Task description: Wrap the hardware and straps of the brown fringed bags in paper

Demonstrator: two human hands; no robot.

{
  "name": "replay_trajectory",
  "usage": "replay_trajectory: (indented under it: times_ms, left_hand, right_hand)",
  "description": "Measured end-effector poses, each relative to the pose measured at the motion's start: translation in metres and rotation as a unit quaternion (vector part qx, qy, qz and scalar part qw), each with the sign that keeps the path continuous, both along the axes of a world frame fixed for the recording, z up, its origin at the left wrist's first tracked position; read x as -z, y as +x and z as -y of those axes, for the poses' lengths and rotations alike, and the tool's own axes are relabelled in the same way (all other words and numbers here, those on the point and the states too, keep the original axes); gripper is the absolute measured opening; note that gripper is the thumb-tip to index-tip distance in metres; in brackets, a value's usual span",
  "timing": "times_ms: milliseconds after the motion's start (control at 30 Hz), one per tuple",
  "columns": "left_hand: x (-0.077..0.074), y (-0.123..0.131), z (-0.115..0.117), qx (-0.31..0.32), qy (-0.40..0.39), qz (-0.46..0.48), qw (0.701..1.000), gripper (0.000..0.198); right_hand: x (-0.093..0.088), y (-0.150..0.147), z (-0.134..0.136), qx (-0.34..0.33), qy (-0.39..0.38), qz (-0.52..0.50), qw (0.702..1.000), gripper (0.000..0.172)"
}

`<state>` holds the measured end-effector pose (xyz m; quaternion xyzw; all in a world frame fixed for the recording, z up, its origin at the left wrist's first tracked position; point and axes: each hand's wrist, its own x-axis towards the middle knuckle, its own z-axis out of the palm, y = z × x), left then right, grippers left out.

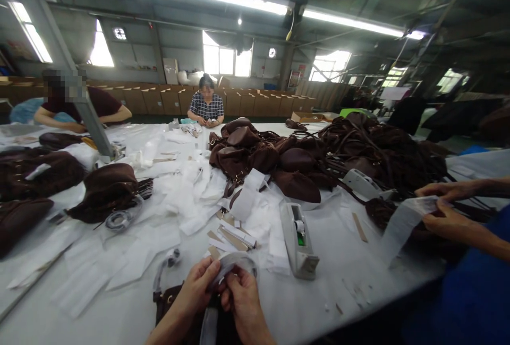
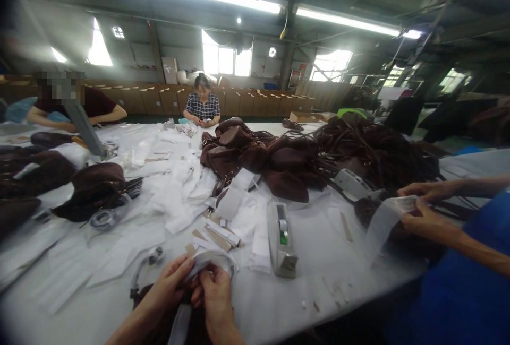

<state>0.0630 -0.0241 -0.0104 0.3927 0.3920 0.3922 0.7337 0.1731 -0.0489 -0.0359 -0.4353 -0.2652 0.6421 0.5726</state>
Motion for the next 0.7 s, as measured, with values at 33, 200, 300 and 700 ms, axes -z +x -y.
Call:
replay_trajectory:
  times_ms: [33, 200, 300, 700]
  left_hand:
    - [0.001, 0.0, -0.001, 0.006, -0.004, 0.013, 1.0, 0.045]
    - [0.008, -0.009, 0.0, 0.032, -0.05, 0.052, 0.997, 0.037]
    - [0.014, -0.019, -0.001, 0.044, -0.104, 0.092, 0.989, 0.037]
    - [0.001, -0.029, -0.003, 0.164, -0.152, 0.129, 0.966, 0.033]
  right_hand:
    - [-0.002, 0.0, 0.0, 0.003, -0.001, 0.0, 1.0, 0.045]
    - [-0.011, 0.003, 0.005, 0.003, -0.014, -0.024, 1.0, 0.038]
    - [-0.013, 0.014, 0.009, -0.079, -0.011, 0.03, 0.996, 0.045]
    - [-0.049, 0.059, -0.001, -0.09, 0.394, 0.576, 0.711, 0.05]
